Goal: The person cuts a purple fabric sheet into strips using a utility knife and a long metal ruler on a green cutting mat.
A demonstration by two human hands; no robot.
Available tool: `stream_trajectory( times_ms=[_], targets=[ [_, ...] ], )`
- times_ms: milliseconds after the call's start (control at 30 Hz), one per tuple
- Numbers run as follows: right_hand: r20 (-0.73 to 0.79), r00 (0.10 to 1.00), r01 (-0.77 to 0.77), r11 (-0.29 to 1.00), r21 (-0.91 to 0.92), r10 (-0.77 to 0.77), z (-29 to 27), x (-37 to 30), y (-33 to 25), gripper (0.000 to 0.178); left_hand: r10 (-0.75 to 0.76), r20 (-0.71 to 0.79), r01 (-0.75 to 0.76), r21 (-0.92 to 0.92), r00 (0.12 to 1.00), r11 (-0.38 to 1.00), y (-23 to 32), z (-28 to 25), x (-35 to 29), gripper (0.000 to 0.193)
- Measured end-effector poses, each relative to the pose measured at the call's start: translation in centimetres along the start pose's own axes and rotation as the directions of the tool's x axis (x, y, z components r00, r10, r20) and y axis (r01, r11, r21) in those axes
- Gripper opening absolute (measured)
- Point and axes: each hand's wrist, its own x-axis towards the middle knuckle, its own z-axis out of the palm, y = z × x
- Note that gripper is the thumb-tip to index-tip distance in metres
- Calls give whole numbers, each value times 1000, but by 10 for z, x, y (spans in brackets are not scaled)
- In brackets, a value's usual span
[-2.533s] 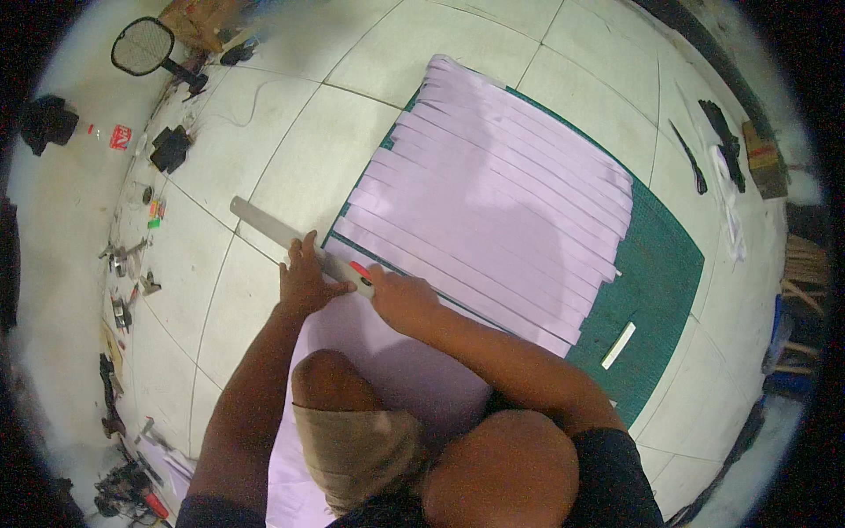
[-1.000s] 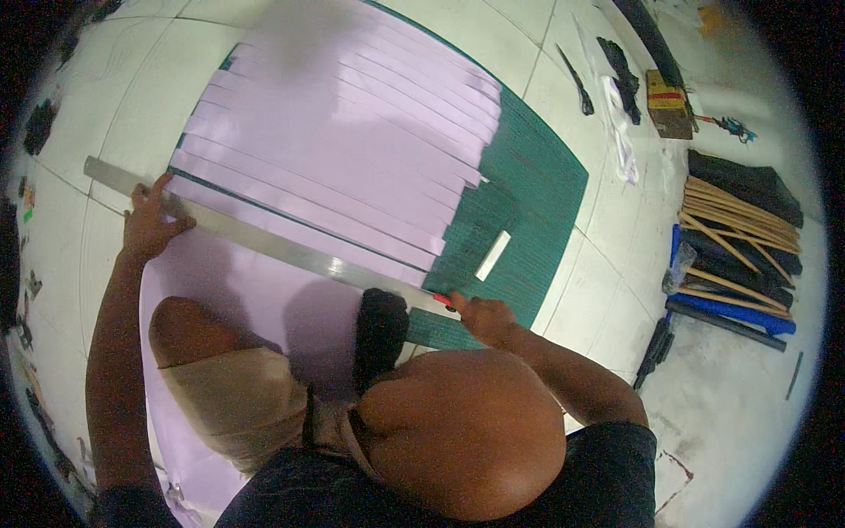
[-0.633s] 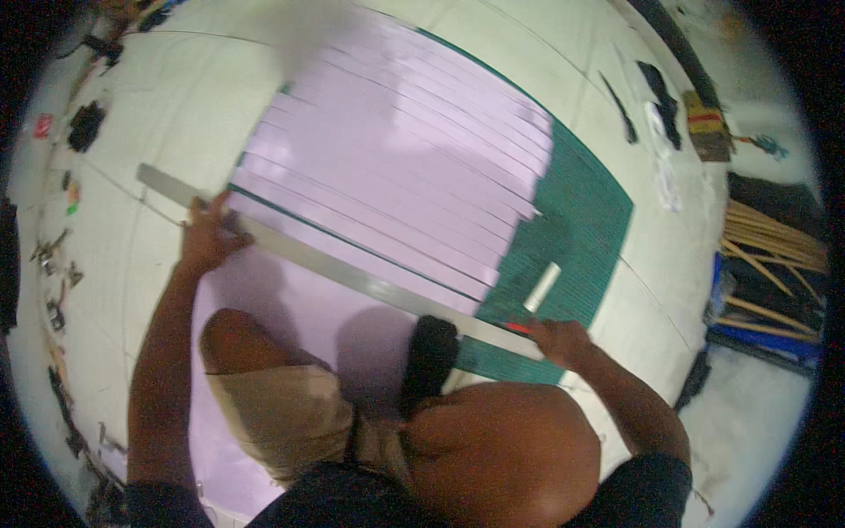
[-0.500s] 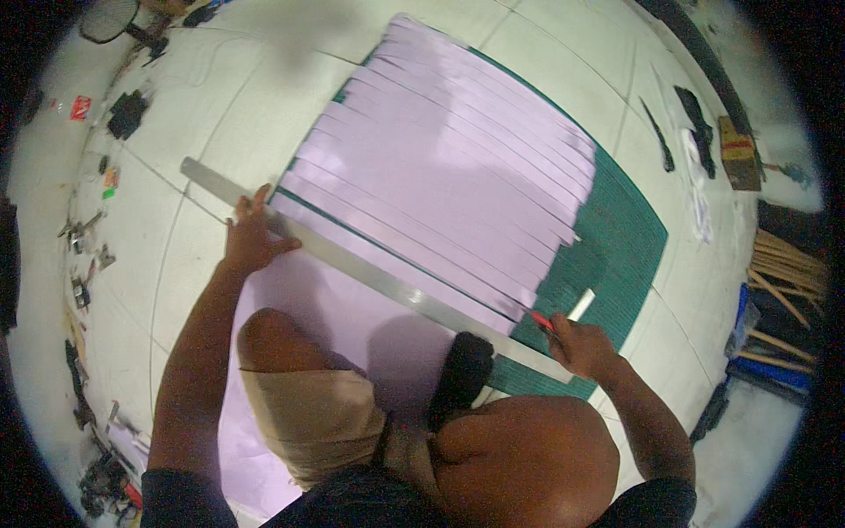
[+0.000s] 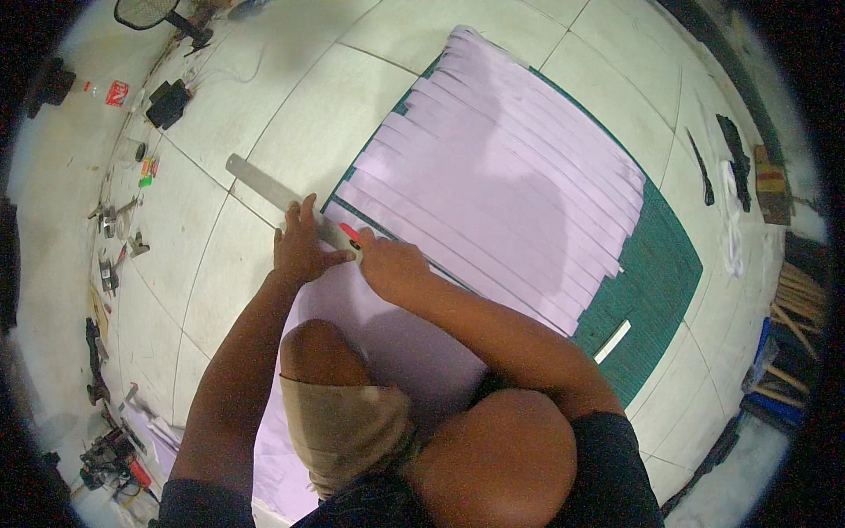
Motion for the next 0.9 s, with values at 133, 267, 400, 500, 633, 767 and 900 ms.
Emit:
stream_trajectory(
  times_ms=[133,267,400,500,633,767,900],
  targets=[
    [1,1000,19,998,-62,-19,4,15,-11,22,-27,1,27,14,1000,1000,0,1,0,126],
    [-37,998,38,992,-120,-43,12,20,-9,22,4,-34,-4,4,999,1000,-3,3,0,125],
    [-61,995,69,992,-105,-76,7,21,-10,21,69,-51,-68,22,996,997,-5,5,1,119],
    [25,999,25,997,-74,-24,-6,22,-13,27,109,-23,-105,137,994,985,-7,8,4,109],
    [82,993,-70,992,-109,79,-16,-2,-12,20,119,-4,-115,212,993,971,-9,5,3,98],
    [178,975,-116,988,-104,133,-29,-67,26,23,101,17,-102,222,995,970,2,2,3,100],
    [267,922,-221,947,-234,282,-32,-142,67,24,103,24,-106,208,994,972,1,6,8,102]
  ],
)
